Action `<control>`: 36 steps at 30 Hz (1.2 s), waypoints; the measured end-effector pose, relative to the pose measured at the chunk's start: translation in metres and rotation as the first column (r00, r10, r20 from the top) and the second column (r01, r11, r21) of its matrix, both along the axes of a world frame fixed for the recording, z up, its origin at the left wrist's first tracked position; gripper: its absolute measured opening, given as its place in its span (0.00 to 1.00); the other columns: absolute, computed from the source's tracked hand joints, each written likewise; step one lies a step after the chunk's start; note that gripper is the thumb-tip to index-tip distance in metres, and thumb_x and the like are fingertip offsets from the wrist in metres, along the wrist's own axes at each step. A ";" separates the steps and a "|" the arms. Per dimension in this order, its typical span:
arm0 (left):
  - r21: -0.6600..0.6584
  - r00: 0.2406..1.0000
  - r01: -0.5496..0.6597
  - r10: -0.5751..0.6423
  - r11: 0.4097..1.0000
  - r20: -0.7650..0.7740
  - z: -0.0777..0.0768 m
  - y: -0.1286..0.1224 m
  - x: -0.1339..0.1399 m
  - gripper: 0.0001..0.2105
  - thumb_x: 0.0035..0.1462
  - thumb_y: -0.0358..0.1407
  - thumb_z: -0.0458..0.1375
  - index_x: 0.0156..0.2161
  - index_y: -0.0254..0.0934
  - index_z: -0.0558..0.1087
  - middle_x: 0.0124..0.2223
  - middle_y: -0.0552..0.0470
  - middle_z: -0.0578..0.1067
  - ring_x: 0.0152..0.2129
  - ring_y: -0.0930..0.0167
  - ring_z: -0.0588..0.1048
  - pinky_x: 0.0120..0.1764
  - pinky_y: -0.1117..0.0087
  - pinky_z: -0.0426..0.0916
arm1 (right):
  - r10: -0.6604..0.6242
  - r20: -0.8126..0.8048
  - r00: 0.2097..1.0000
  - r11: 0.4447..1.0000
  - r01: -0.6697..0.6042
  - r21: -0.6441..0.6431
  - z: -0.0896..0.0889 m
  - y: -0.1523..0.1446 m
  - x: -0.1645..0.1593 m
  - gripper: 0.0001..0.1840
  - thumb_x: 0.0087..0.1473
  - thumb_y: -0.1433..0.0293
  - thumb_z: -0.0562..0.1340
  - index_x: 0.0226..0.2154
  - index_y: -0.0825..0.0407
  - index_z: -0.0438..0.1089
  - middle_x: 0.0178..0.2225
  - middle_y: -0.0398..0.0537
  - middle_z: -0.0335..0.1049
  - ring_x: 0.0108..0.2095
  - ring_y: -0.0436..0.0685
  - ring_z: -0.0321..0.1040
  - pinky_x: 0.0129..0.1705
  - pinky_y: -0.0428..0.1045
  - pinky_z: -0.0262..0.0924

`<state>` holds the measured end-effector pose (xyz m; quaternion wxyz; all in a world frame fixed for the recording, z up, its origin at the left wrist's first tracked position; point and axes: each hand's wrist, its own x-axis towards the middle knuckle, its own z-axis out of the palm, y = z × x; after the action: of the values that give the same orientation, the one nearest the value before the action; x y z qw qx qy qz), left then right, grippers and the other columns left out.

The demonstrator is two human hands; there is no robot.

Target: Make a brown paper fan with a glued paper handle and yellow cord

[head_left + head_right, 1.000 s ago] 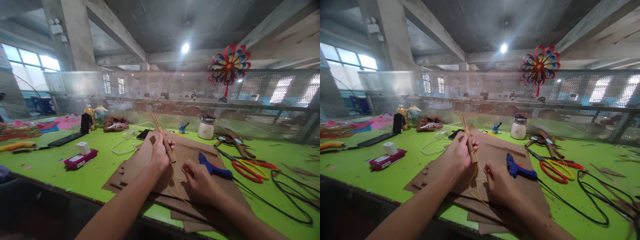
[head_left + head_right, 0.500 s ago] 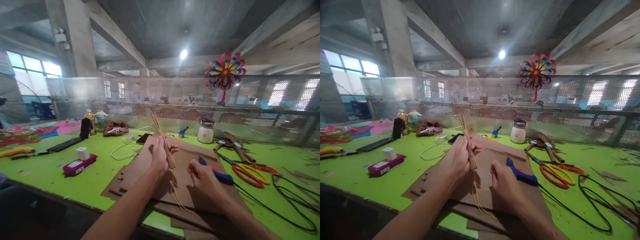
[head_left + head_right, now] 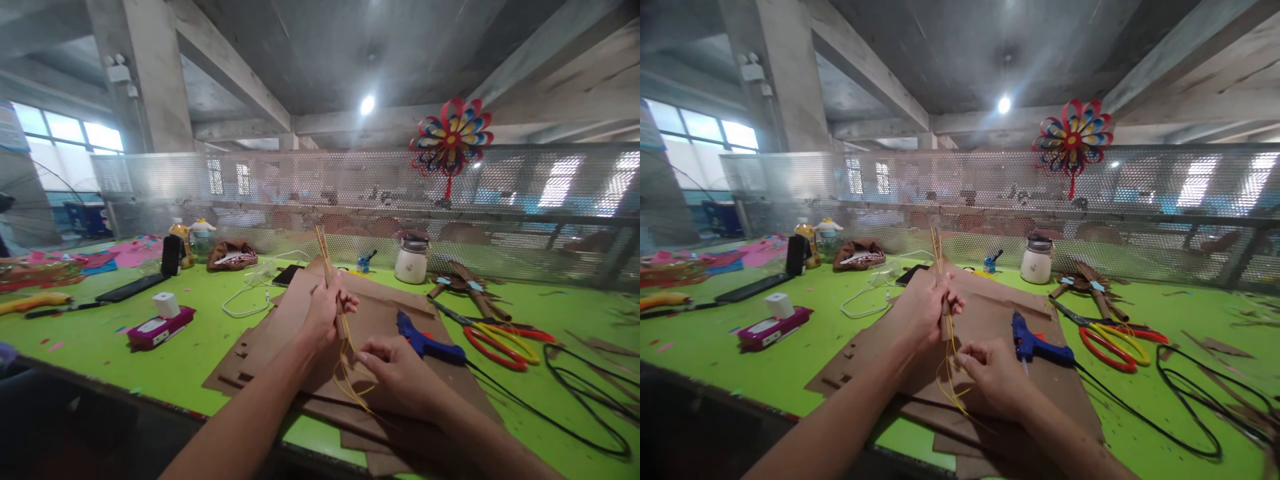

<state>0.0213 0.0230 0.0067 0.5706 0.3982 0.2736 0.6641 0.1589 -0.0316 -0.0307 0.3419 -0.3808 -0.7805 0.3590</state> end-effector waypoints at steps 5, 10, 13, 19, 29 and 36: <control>-0.031 1.000 -0.013 0.013 0.999 -0.022 -0.003 0.005 -0.001 0.03 0.59 0.32 0.50 0.33 0.35 0.60 0.19 0.58 0.64 0.20 0.69 0.75 0.24 0.70 0.73 | -0.093 0.063 0.994 0.975 0.079 0.206 0.006 -0.001 0.008 0.13 0.55 0.68 0.52 0.23 0.54 0.66 0.24 0.45 0.69 0.27 0.52 0.63 0.31 0.45 0.53; -0.124 0.995 0.013 0.000 0.992 0.104 0.001 0.011 -0.006 0.03 0.60 0.29 0.48 0.39 0.34 0.62 0.18 0.58 0.64 0.21 0.70 0.76 0.27 0.70 0.74 | -0.287 0.193 0.938 0.899 0.195 0.391 0.001 0.003 0.013 0.14 0.57 0.71 0.51 0.21 0.52 0.58 0.20 0.43 0.64 0.22 0.50 0.56 0.27 0.46 0.47; -0.173 0.993 0.019 0.002 0.985 0.121 0.004 0.010 -0.008 0.03 0.60 0.29 0.48 0.39 0.33 0.63 0.17 0.59 0.62 0.18 0.74 0.74 0.23 0.77 0.72 | -0.335 0.238 0.912 0.879 0.211 0.427 -0.001 0.007 0.012 0.12 0.56 0.73 0.51 0.22 0.52 0.58 0.21 0.44 0.65 0.22 0.50 0.57 0.27 0.46 0.45; -0.158 0.992 -0.039 0.057 0.987 0.113 0.005 0.010 -0.011 0.03 0.58 0.30 0.51 0.38 0.33 0.64 0.16 0.61 0.60 0.14 0.76 0.71 0.19 0.80 0.68 | -0.359 0.276 0.891 0.871 0.214 0.443 0.002 0.006 0.013 0.12 0.56 0.75 0.50 0.22 0.52 0.60 0.22 0.47 0.67 0.23 0.50 0.57 0.27 0.47 0.45; -0.096 0.994 -0.007 0.017 0.995 0.105 0.000 0.013 -0.009 0.05 0.58 0.30 0.50 0.41 0.33 0.63 0.16 0.60 0.62 0.16 0.72 0.73 0.22 0.74 0.72 | -0.153 0.151 0.977 0.974 0.123 0.192 -0.005 0.013 0.013 0.11 0.53 0.71 0.54 0.21 0.54 0.63 0.19 0.43 0.64 0.22 0.49 0.57 0.26 0.45 0.50; -0.102 0.988 0.093 -0.080 0.990 0.130 -0.005 0.008 0.002 0.04 0.59 0.33 0.50 0.39 0.34 0.62 0.17 0.58 0.64 0.19 0.72 0.74 0.24 0.74 0.72 | 0.013 -0.022 1.000 1.000 -0.013 -0.010 -0.001 0.006 0.003 0.18 0.55 0.60 0.55 0.28 0.57 0.70 0.23 0.42 0.66 0.23 0.48 0.58 0.26 0.43 0.52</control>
<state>0.0233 0.0309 0.0015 0.6357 0.3357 0.2551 0.6466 0.1618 -0.0260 -0.0315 0.3461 -0.3737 -0.7773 0.3692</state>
